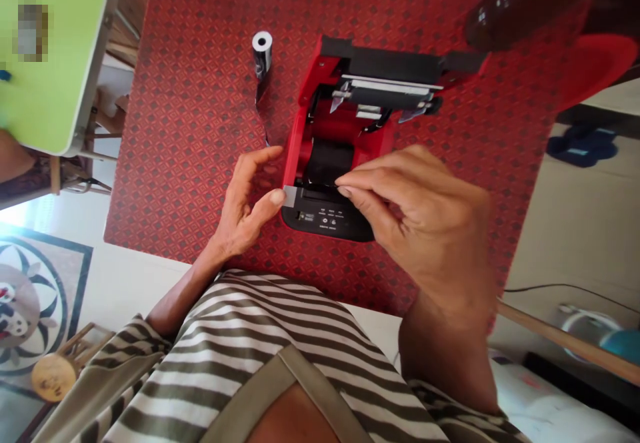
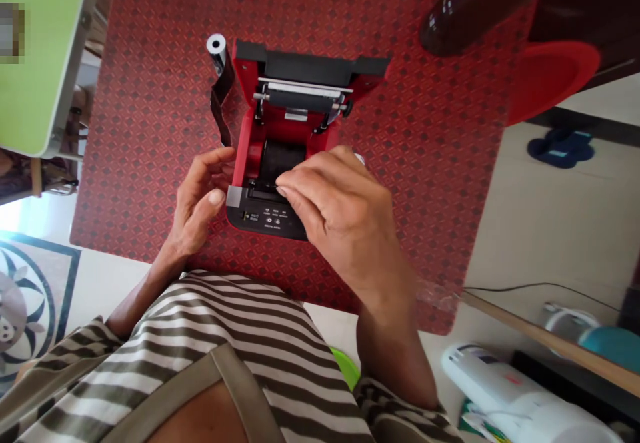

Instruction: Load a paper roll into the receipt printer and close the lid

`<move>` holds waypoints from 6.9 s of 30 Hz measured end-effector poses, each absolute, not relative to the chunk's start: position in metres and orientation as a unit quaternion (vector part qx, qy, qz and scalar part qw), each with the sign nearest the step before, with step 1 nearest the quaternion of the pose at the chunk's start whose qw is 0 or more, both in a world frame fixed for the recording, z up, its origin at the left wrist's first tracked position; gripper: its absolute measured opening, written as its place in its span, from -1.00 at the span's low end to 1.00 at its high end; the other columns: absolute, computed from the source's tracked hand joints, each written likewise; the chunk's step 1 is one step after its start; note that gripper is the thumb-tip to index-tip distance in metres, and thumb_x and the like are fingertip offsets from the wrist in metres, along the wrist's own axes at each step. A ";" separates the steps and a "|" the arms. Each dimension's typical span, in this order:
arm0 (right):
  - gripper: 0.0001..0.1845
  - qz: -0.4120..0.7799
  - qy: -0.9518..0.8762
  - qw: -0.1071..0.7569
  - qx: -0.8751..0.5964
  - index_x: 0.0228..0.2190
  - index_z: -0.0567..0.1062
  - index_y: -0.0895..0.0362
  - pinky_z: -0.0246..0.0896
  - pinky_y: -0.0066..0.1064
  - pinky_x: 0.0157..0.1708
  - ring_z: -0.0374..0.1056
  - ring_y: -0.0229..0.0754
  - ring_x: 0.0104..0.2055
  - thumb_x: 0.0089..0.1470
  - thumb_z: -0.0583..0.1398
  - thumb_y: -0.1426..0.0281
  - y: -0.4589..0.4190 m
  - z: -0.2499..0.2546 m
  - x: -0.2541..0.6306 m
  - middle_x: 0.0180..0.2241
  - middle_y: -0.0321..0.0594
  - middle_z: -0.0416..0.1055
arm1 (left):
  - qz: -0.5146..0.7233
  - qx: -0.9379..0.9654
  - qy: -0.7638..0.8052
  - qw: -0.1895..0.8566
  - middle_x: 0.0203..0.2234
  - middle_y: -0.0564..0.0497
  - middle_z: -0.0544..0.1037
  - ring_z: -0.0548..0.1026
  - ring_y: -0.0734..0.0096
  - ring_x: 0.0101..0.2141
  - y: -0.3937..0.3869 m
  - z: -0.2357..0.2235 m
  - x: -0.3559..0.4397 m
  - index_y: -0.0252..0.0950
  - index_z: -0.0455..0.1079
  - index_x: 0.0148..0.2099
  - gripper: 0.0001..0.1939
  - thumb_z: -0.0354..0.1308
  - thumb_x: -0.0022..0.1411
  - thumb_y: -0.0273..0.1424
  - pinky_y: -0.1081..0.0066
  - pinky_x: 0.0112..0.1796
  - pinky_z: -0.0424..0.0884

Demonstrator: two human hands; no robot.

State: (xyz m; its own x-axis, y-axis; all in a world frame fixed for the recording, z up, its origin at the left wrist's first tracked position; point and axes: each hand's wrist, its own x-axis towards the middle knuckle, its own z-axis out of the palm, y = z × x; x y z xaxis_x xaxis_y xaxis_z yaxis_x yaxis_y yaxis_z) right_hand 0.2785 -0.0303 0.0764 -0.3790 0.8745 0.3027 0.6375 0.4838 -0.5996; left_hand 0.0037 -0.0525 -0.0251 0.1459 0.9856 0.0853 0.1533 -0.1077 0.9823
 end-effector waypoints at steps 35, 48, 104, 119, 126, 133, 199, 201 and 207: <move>-0.70 -0.041 -0.785 0.378 -0.489 0.18 0.76 -0.01 0.70 -0.12 -0.07 0.82 0.00 -0.04 0.60 0.44 0.58 -0.082 0.045 0.254 -0.07 -0.21 0.90 | 0.498 0.635 0.416 0.420 0.60 0.04 0.59 0.69 -0.29 0.40 0.000 -0.037 0.015 0.45 0.38 0.70 -0.13 0.49 0.52 0.41 -0.29 0.18 0.82; -0.62 -0.011 -0.772 0.323 -0.547 0.40 0.69 -0.02 0.66 0.01 0.18 0.89 0.20 0.15 0.68 0.39 0.35 -0.083 0.053 0.272 0.12 -0.06 0.94 | 0.446 0.570 0.461 0.513 0.67 0.06 0.62 0.44 -0.45 0.76 -0.015 0.004 0.017 0.34 0.53 0.63 -0.24 0.47 0.57 0.38 -0.48 0.55 0.66; -0.48 -0.041 -0.752 0.405 -0.518 0.40 0.74 -0.18 0.74 -0.02 0.09 0.87 0.10 0.03 0.62 0.40 0.53 -0.082 0.052 0.272 0.03 -0.24 0.93 | 0.430 0.524 0.475 0.561 0.45 -0.13 0.80 0.75 -0.22 0.47 -0.052 -0.002 0.013 0.03 0.55 0.53 -0.42 0.48 0.68 0.10 -0.26 0.46 0.72; -0.76 0.068 -0.885 0.072 -0.455 0.01 0.75 0.04 0.58 -0.14 -0.05 0.76 0.11 -0.08 0.50 0.33 0.57 0.035 0.035 0.261 -0.08 -0.11 0.81 | 0.481 0.563 0.447 0.502 0.37 -0.22 0.70 0.68 -0.21 0.35 -0.049 -0.052 0.011 0.02 0.54 0.62 -0.19 0.45 0.60 0.33 -0.14 0.28 0.68; -0.82 0.063 -0.897 0.078 -0.430 0.00 0.68 0.02 0.58 -0.13 -0.10 0.75 0.12 -0.12 0.45 0.35 0.49 0.033 0.056 0.269 -0.10 -0.13 0.79 | 0.470 0.574 0.446 0.500 0.38 -0.19 0.69 0.67 -0.21 0.34 -0.048 -0.050 0.009 0.04 0.51 0.63 -0.17 0.42 0.60 0.36 -0.14 0.30 0.68; -0.75 0.079 -0.823 0.211 -0.521 0.16 0.77 -0.04 0.71 0.04 0.17 0.78 0.24 0.15 0.53 0.39 0.34 -0.022 0.086 0.266 0.03 -0.10 0.85 | 0.471 0.576 0.444 0.500 0.36 -0.19 0.68 0.67 -0.22 0.32 -0.047 -0.052 0.008 0.06 0.51 0.65 -0.15 0.41 0.59 0.37 -0.14 0.26 0.71; -0.69 0.087 -0.863 0.060 -0.493 -0.03 0.70 0.04 0.70 0.13 0.26 0.70 0.33 0.21 0.49 0.26 0.66 -0.002 0.081 0.264 0.00 0.04 0.76 | 0.470 0.607 0.424 0.481 0.36 -0.19 0.68 0.65 -0.17 0.29 -0.049 -0.052 0.006 0.10 0.50 0.69 -0.24 0.37 0.71 0.31 -0.12 0.24 0.66; -0.69 0.088 -0.877 0.085 -0.465 -0.08 0.64 -0.01 0.70 0.11 0.18 0.70 0.32 0.15 0.46 0.25 0.66 -0.001 0.075 0.268 -0.06 0.00 0.74 | 0.472 0.608 0.423 0.478 0.35 -0.19 0.69 0.66 -0.17 0.29 -0.048 -0.054 0.006 0.10 0.50 0.69 -0.23 0.39 0.70 0.32 -0.12 0.23 0.66; -0.70 0.092 -0.872 0.100 -0.470 -0.12 0.61 -0.04 0.67 0.08 0.13 0.70 0.31 0.15 0.46 0.22 0.63 0.011 0.062 0.270 -0.05 0.02 0.77 | 0.475 0.605 0.423 0.479 0.37 -0.22 0.69 0.67 -0.20 0.30 -0.048 -0.056 0.007 0.08 0.50 0.69 -0.19 0.38 0.68 0.35 -0.13 0.22 0.67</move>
